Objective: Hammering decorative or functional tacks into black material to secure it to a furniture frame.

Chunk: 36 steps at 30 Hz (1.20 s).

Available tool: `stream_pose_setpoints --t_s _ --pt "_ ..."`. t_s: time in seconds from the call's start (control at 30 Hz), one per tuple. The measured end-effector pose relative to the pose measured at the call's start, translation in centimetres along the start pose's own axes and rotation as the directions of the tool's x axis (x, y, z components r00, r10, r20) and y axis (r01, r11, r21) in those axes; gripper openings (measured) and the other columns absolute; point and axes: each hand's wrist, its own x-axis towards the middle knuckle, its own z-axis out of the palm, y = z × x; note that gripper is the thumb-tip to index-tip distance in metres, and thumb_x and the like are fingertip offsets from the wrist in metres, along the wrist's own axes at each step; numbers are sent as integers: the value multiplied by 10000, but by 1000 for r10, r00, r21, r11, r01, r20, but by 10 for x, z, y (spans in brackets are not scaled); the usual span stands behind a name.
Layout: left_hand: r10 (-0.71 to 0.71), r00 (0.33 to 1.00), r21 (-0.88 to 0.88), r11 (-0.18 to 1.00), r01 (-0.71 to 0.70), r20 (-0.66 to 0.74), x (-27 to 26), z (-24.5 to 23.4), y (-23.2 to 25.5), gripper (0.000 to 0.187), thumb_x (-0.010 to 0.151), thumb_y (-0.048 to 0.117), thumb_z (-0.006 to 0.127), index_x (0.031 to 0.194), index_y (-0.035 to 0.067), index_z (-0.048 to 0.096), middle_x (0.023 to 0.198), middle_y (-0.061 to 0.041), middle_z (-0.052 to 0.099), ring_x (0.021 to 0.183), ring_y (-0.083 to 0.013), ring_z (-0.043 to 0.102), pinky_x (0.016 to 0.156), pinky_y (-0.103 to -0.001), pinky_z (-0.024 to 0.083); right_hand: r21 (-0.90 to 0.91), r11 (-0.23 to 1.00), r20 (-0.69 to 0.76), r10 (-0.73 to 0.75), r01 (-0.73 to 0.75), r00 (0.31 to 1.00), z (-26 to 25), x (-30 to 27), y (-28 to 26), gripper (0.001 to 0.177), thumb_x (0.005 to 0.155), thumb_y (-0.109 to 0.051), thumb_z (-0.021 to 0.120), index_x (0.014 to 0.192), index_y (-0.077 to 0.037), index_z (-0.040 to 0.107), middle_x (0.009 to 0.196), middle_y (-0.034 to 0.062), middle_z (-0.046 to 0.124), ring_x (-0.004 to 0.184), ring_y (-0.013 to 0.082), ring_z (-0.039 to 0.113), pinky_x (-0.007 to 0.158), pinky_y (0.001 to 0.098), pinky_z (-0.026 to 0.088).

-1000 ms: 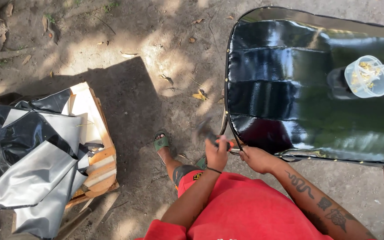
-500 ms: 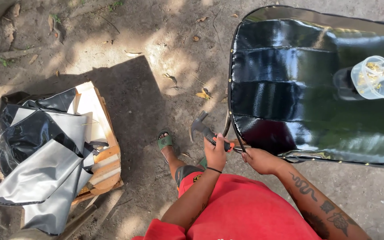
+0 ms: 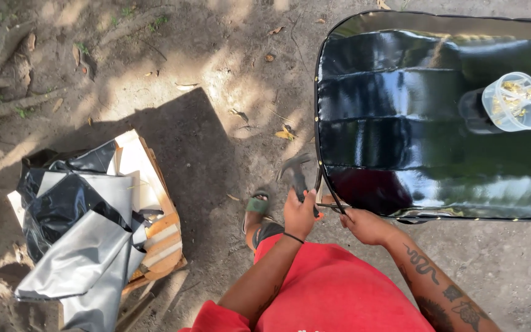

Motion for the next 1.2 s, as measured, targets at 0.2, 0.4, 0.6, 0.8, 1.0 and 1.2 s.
stream_pose_setpoints --t_s 0.2,0.4,0.6,0.8,1.0,1.2 --pt "-78 983 191 980 45 166 22 -20 23 277 925 387 660 902 112 628 644 -81 684 682 -267 705 716 -392 547 166 986 -26 39 -34 999 8 9 0 394 1048 -311 410 1022 -44 699 1082 225 768 1117 406 692 963 482 549" --pt "-84 915 337 940 -59 394 42 4 118 541 882 600 695 1069 92 681 1008 -181 728 1104 -372 682 988 -504 505 376 924 -111 120 -70 987 13 -8 -34 249 942 -286 644 902 -62 744 787 116 748 848 280 706 810 391 538" --pt "-79 616 517 634 -575 783 80 103 245 695 908 603 368 1101 22 696 1027 -212 777 1189 -423 664 1024 -563 508 899 309 -391 243 311 888 30 8 -78 506 915 -5 713 1409 40 613 1154 161 726 1085 219 659 993 419 517" --pt "299 792 467 676 -570 533 144 121 221 438 1017 434 482 1158 89 711 1115 -152 723 1181 -363 656 1017 -480 529 907 -100 -337 409 409 848 64 29 -81 475 1039 -43 509 1513 -14 520 1286 257 608 1126 350 624 988 557 489" --pt "20 986 332 940 -75 166 181 -8 164 446 1091 353 381 1460 144 521 1469 -168 528 1270 -390 581 986 -542 551 913 -8 -348 505 407 790 70 19 -96 460 972 -56 622 1431 -25 601 923 36 518 842 151 557 734 306 500" --pt "-96 885 -95 983 156 456 247 -2 90 108 1046 175 618 1033 78 665 807 9 539 550 -90 537 387 -172 351 897 -70 -353 482 437 802 93 35 -88 445 980 -8 609 1418 58 566 967 163 623 913 296 680 800 448 592"
